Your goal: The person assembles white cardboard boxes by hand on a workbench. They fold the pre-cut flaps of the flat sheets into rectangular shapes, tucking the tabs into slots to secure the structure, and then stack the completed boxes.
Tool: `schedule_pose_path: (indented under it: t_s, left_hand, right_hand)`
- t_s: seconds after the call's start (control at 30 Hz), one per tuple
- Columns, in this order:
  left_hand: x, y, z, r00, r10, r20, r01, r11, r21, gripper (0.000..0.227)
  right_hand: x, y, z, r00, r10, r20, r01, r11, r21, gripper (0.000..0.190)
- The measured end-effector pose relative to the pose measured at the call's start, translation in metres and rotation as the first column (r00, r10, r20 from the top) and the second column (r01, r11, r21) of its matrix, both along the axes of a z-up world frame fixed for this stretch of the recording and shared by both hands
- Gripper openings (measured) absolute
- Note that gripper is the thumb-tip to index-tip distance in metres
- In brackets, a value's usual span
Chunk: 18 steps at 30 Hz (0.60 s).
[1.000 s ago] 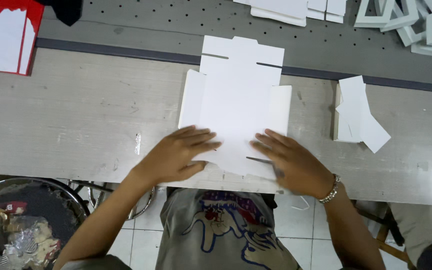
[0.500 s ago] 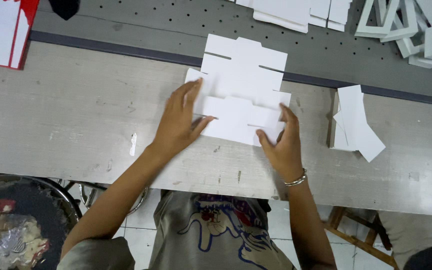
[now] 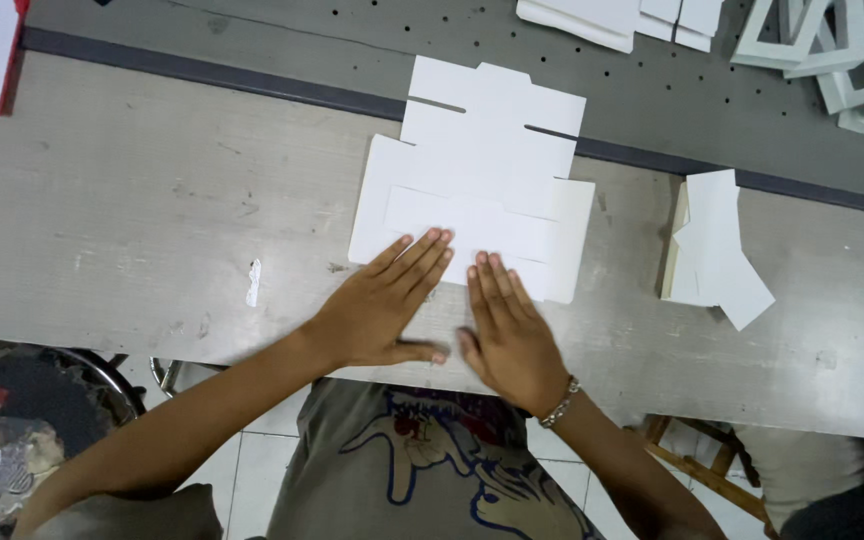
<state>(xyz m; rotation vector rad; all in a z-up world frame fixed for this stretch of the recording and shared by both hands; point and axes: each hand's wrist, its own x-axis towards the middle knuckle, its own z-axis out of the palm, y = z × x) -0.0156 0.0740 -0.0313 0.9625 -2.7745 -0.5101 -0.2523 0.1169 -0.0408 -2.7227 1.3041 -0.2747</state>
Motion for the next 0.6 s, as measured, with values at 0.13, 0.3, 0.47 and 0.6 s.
schedule_pose_path:
  t_s: [0.13,0.3,0.47,0.6]
  left_hand:
    - [-0.003,-0.001,-0.001,1.000,0.007,0.008,-0.007,0.997,-0.082,0.132]
    - [-0.003,-0.007,-0.001,1.000,0.004,0.025,-0.006,0.999,0.052,0.100]
    - [-0.009,-0.039,0.027,0.960,0.212,-0.180,-0.247,0.948,-0.201,0.067]
    - [-0.014,-0.049,-0.002,0.943,0.270,-0.194,-0.331,0.815,-0.476,0.036]
  right_hand:
    - [0.020,-0.005,0.004,0.998,0.062,-0.001,-0.061,0.985,0.160,0.087]
    - [-0.001,-0.029,-0.002,0.857,0.038,0.514,-0.287,0.863,0.415,0.081]
    - [-0.025,-0.069,0.027,0.874,-0.189,0.449,0.128,0.978,0.162,0.076]
    - [-0.033,-0.066,0.033,0.931,-0.227,0.285,0.264,0.960,-0.099,0.038]
